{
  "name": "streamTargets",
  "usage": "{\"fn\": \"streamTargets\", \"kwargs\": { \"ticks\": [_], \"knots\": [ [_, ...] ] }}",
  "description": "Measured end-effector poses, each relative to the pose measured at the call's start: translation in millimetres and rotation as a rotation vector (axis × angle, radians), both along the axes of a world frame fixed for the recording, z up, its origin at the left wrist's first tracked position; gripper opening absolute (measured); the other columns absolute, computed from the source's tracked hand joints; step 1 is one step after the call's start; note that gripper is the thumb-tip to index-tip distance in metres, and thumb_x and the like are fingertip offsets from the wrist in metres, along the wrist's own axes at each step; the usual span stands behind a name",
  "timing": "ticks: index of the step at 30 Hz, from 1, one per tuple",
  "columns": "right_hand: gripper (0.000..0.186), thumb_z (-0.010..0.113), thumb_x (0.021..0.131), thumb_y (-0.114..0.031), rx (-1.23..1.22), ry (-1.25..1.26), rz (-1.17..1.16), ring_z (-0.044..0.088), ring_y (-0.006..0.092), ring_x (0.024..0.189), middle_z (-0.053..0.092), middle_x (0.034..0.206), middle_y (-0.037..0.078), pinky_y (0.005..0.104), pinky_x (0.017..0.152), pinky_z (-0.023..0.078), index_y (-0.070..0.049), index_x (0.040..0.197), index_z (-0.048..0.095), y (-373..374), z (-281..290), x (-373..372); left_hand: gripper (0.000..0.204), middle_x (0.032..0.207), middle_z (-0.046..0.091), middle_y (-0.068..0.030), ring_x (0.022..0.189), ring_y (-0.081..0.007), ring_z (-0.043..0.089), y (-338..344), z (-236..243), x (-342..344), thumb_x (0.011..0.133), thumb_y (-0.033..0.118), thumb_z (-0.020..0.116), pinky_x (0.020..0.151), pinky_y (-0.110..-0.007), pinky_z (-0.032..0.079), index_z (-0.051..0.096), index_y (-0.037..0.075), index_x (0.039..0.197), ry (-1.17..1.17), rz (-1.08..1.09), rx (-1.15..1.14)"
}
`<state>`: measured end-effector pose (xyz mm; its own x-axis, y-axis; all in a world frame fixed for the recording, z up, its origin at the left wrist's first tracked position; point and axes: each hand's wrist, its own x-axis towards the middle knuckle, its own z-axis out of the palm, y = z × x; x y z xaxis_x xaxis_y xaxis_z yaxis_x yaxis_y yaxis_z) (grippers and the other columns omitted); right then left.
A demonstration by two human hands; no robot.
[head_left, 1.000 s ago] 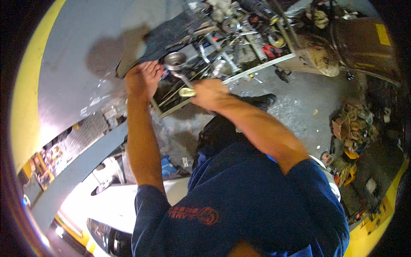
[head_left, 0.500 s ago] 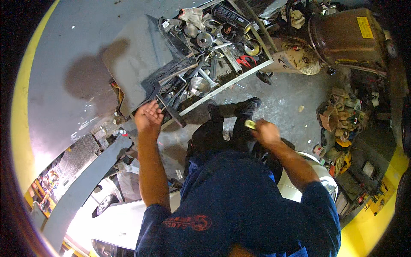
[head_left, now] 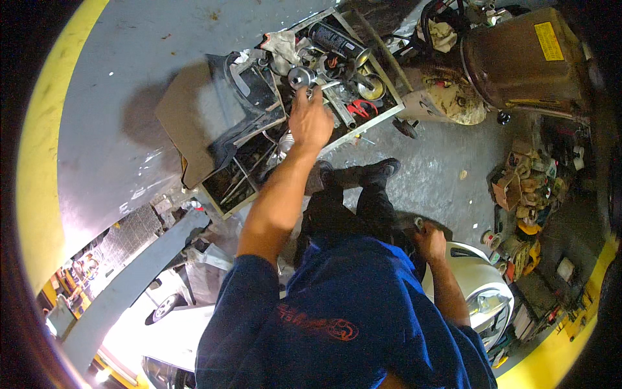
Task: The person retrieves a wrench from a tool chest and walks to a white car with an open hood. They place the wrench on the engine bay, then return to the tool chest to retrieve a socket wrench and a flexible extension. They attach the extension to the socket wrench and use it to work on a bolt within the car's engine bay.
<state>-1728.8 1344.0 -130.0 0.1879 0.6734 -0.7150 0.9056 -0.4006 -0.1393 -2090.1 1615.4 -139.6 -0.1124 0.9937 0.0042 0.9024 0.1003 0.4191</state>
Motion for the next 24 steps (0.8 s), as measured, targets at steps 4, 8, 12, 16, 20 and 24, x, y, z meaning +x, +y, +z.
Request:
{"fn": "streamTargets", "kwargs": {
  "ticks": [4,8,12,16,20,24],
  "knots": [
    [0.033,0.074,0.082,-0.025,0.125,0.055,-0.051,0.066,0.0419,0.095,0.069,0.103,0.02,0.0511,0.079,0.053,-0.011,0.11,0.067,-2.2,13.8,15.4,0.032,0.125,0.058,-0.0213,0.11,-0.0376,0.06,23.7,-28.9,-3.6,0.081,0.015,0.066,0.091,-0.047,0.052,0.066,0.002,0.111,0.199,-0.048,-0.205],
    [0.032,0.073,0.082,-0.026,-0.006,-0.005,-0.085,0.065,0.043,0.095,0.07,0.102,0.02,0.052,0.08,0.052,-0.01,0.109,0.067,-4.1,10.8,40.5,0.024,0.108,0.069,-0.0181,0.092,-0.0386,0.069,13.9,-33.1,-11.7,0.083,0.02,0.068,0.079,-0.05,0.056,0.072,0.004,0.101,0.226,-0.065,-0.32],
    [0.032,0.072,0.083,-0.033,0.071,-0.052,-0.084,0.066,0.0433,0.089,0.069,0.092,0.022,0.0503,0.074,0.051,-0.004,0.095,0.066,-26.5,-3.6,56.9,0.03,0.105,0.066,-0.0183,0.097,-0.0383,0.066,8.2,-4.7,4.1,0.083,0.025,0.069,0.083,-0.048,0.054,0.07,0.005,0.105,0.254,-0.097,-0.398],
    [0.031,0.072,0.083,-0.032,0.057,0.003,-0.096,0.065,0.0429,0.09,0.069,0.095,0.021,0.0506,0.076,0.051,-0.007,0.101,0.065,-24.8,-0.4,56.8,0.043,0.115,0.057,-0.0167,0.109,-0.0369,0.055,33.4,-3.4,33.9,0.082,0.026,0.072,0.091,-0.045,0.05,0.065,0.006,0.119,0.159,-0.1,0.017],
    [0.038,0.072,0.084,-0.031,-0.006,-0.027,-0.126,0.066,0.0415,0.097,0.07,0.104,0.019,0.0512,0.082,0.053,-0.013,0.116,0.066,-20.7,2.1,56.1,0.042,0.121,0.052,-0.0154,0.113,-0.0364,0.05,68.4,-6.4,38.3,0.081,0.026,0.074,0.092,-0.046,0.049,0.067,0.007,0.117,0.257,-0.182,0.004],
    [0.036,0.072,0.083,-0.032,-0.022,-0.041,-0.163,0.066,0.0426,0.095,0.07,0.101,0.02,0.0516,0.08,0.053,-0.011,0.112,0.067,-13.1,11.1,46.4,0.03,0.114,0.057,-0.0147,0.111,-0.0345,0.051,67.6,-1.6,25.4,0.075,0.023,0.075,0.092,-0.045,0.048,0.075,0.006,0.099,0.34,-0.245,-0.077]
  ]
}}
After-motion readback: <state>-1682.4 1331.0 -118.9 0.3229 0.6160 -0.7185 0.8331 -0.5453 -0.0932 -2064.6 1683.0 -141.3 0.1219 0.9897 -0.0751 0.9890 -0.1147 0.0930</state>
